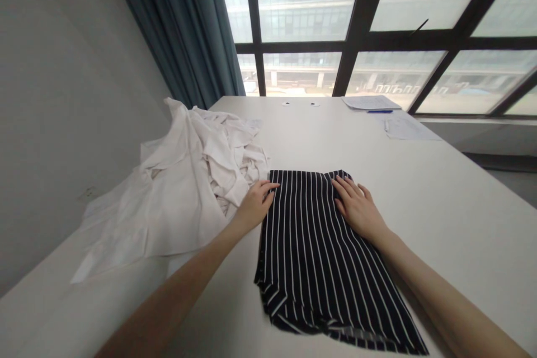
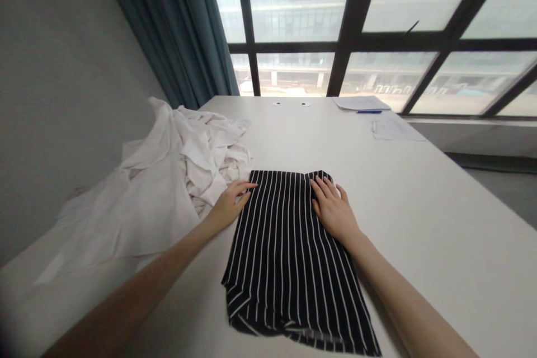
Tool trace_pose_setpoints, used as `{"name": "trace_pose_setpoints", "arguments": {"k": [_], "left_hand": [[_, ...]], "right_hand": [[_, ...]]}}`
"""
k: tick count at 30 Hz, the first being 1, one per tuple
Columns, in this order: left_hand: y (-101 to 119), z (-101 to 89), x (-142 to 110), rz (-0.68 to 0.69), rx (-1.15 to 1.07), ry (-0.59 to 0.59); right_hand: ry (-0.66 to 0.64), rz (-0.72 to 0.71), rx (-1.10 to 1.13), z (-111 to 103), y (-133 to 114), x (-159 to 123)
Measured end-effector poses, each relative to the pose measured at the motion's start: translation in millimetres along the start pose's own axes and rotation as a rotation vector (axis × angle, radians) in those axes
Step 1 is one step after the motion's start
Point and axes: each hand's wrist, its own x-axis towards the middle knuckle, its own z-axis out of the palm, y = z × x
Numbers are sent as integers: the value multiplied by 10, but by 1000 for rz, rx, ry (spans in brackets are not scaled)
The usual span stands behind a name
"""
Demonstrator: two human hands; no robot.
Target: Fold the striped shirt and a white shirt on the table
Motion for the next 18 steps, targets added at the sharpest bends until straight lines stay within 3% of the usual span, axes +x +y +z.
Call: {"name": "trace_pose_setpoints", "arguments": {"k": [7,18], "left_hand": [[-110,259,578,-60,76,87],[-223,177,753,-111,157,121]], "right_hand": [[-66,27,10,27,28,3],[-131,17,-9,-8,6,22]]}}
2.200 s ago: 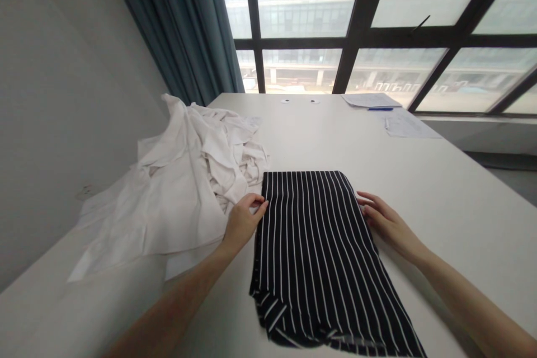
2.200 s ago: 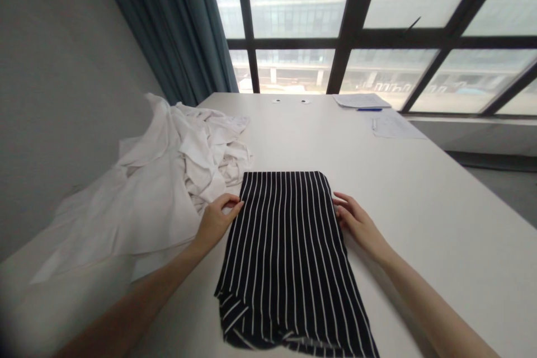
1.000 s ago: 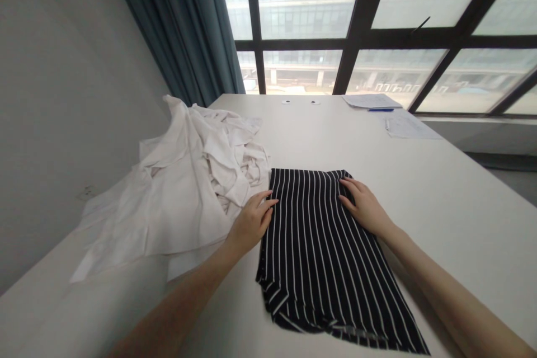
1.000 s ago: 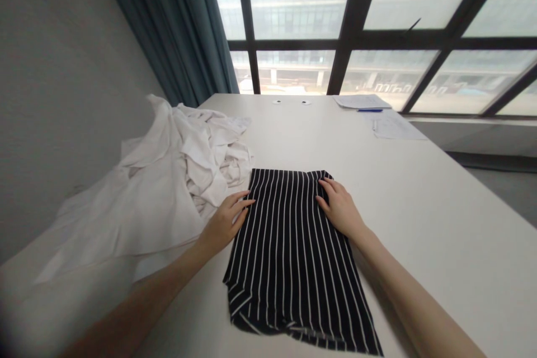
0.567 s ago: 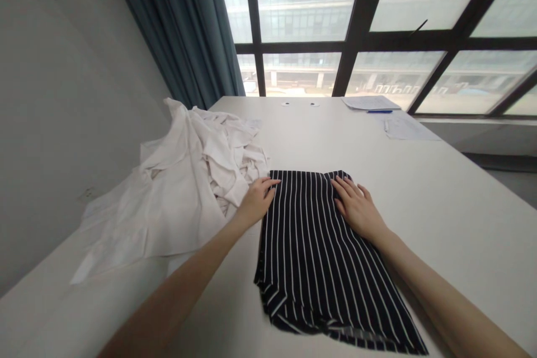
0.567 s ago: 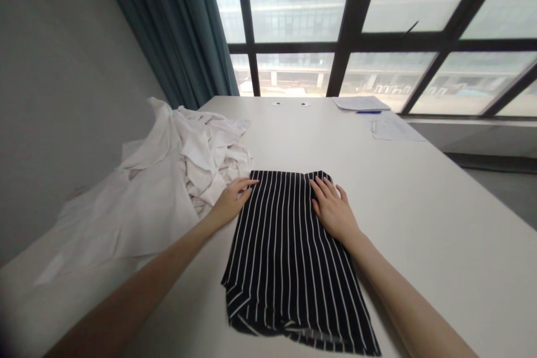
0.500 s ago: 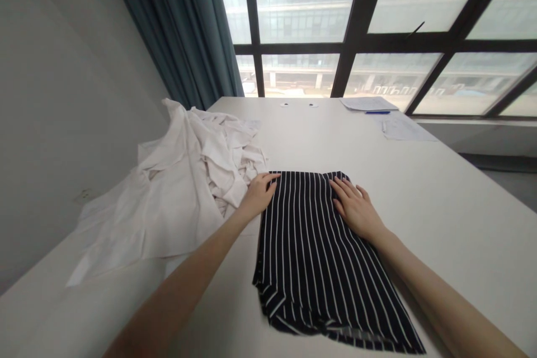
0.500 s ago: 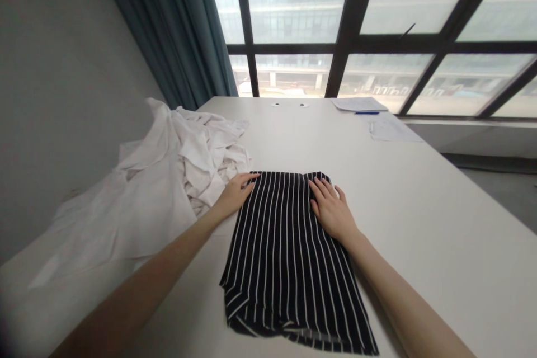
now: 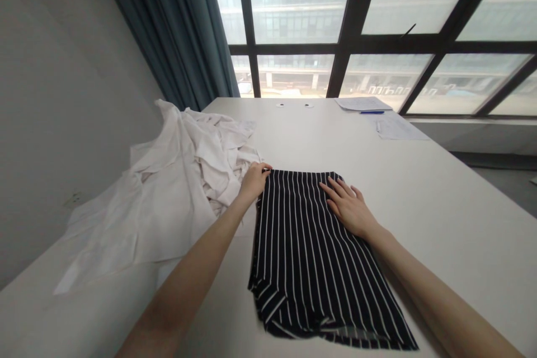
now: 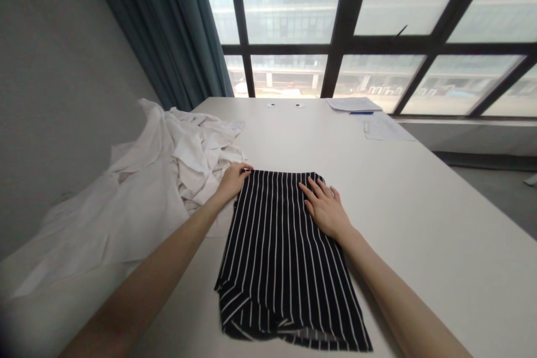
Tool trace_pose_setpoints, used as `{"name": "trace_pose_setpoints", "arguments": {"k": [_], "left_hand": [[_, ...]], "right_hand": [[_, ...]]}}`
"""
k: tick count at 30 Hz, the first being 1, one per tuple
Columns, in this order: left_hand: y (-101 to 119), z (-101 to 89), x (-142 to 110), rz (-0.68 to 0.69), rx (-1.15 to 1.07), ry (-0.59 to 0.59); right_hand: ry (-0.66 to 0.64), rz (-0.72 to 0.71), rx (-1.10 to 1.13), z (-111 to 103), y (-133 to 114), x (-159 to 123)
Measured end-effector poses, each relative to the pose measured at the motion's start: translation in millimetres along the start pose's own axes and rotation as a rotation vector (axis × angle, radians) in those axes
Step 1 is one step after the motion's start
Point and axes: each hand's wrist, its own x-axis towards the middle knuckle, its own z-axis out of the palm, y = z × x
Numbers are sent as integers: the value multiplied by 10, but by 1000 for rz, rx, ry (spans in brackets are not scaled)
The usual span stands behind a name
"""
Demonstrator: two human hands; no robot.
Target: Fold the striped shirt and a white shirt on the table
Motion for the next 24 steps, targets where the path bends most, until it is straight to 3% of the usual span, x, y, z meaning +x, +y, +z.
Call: {"name": "trace_pose_setpoints", "arguments": {"k": [4,6,9,11,15,24], "left_hand": [[172,-27,-86,55,45,11],[334,-12,-182,145,69,-20],[561,64,-365,356,110,-187],[637,128,-483,425,165,-312],[602,188,-625,380,289,-429],[532,162,-628,330,321,-434]], "right_hand": [[-23,-7,5,-3,13,6],[-23,-22,14,4,26,8],[-19,-32,18,20,44,10],[-17,-30,21,29,50,10],[-14,-17,43,37,54,8],[-67,20,24,-93,43,89]]}}
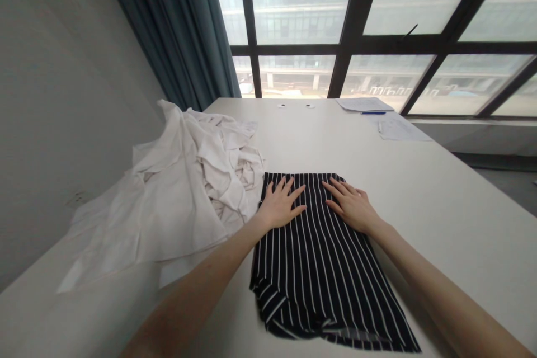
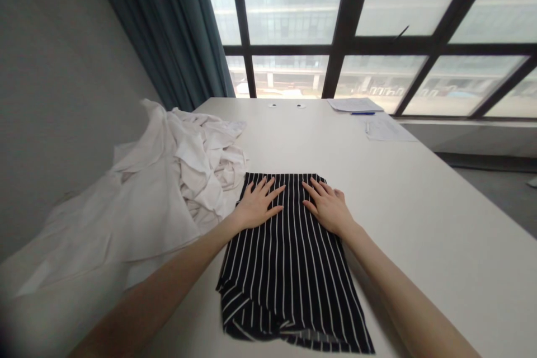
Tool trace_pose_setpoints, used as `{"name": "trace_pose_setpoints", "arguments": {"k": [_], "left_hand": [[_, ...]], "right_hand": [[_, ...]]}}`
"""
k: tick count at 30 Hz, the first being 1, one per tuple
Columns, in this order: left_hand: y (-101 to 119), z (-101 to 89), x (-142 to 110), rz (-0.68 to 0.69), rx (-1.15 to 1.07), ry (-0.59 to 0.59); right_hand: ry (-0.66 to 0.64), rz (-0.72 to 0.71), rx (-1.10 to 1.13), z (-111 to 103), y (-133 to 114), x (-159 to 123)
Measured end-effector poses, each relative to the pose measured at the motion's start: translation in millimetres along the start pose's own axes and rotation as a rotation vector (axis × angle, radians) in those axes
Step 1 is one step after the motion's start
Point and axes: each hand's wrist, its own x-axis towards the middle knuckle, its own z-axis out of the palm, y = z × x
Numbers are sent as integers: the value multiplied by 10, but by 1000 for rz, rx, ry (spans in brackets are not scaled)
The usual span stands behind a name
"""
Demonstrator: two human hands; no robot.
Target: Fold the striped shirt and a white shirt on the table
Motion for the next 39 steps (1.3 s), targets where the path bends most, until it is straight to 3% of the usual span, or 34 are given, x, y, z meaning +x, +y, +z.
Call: {"name": "trace_pose_setpoints", "arguments": {"k": [7,15,20,23,26,30,32,35,39], "left_hand": [[7,5,3,1,27,-10],[-54,-25,185,-22,58,-46],[-65,-51,201,-16,67,53],[-41,-101,30,72,51,76],[2,-195,-316,217,-9,30],[80,-311,-913,363,-146,-98],[116,-320,-1168,370,-175,-117],[151,-265,-1402,327,-170,-89],[132,-160,-1459,311,-191,-11]], "right_hand": [[37,67,-48,47,-111,250],[125,92,-29,167,-16,520],[204,57,-10,64,-11,515],[186,-49,11,-61,-90,289],[103,-199,139,-263,-247,-133],[-170,-291,400,-553,-455,-772],[-282,-353,444,-619,-500,-1011],[-281,-342,432,-592,-481,-1220],[-230,-287,458,-493,-389,-1307]]}}
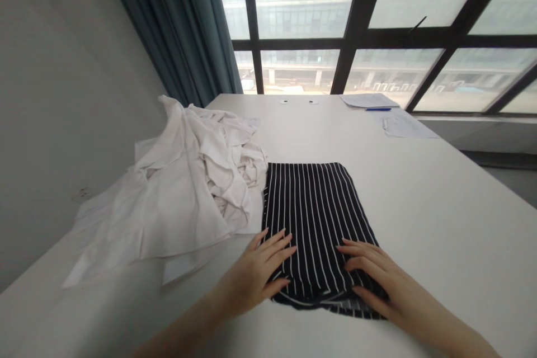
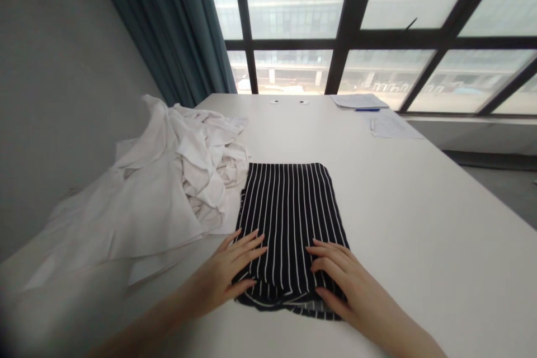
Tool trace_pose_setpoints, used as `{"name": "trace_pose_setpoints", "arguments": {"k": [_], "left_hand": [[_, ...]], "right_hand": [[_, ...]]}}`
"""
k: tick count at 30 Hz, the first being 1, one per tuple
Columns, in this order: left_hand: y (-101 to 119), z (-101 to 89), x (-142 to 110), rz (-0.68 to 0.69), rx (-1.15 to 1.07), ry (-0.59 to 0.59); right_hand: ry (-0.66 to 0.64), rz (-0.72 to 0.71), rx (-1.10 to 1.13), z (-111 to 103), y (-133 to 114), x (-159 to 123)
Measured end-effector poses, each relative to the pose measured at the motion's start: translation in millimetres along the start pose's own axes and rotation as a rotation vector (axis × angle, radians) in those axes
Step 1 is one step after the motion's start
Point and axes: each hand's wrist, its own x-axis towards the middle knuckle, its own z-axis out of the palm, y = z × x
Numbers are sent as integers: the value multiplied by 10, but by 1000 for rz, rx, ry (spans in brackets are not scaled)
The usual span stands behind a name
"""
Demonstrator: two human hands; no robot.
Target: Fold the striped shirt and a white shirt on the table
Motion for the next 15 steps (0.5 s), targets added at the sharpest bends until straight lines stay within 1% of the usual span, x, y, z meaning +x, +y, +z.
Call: {"name": "trace_pose_setpoints", "arguments": {"k": [2,4,7,9,12,15], "left_hand": [[-48,26,6,25,-16,65],[-98,33,8,56,-31,160],[-143,14,-3,75,-55,319],[-143,-13,-13,67,-71,400],[-108,-60,-16,87,-95,466],[-64,-98,-2,176,-94,478]], "right_hand": [[12,-18,16,9,39,-16],[39,-43,27,10,59,-23],[145,-71,81,4,57,-28],[232,-66,151,-6,38,-30],[322,-36,266,-31,3,-31],[355,-42,348,-61,-10,-28]]}}
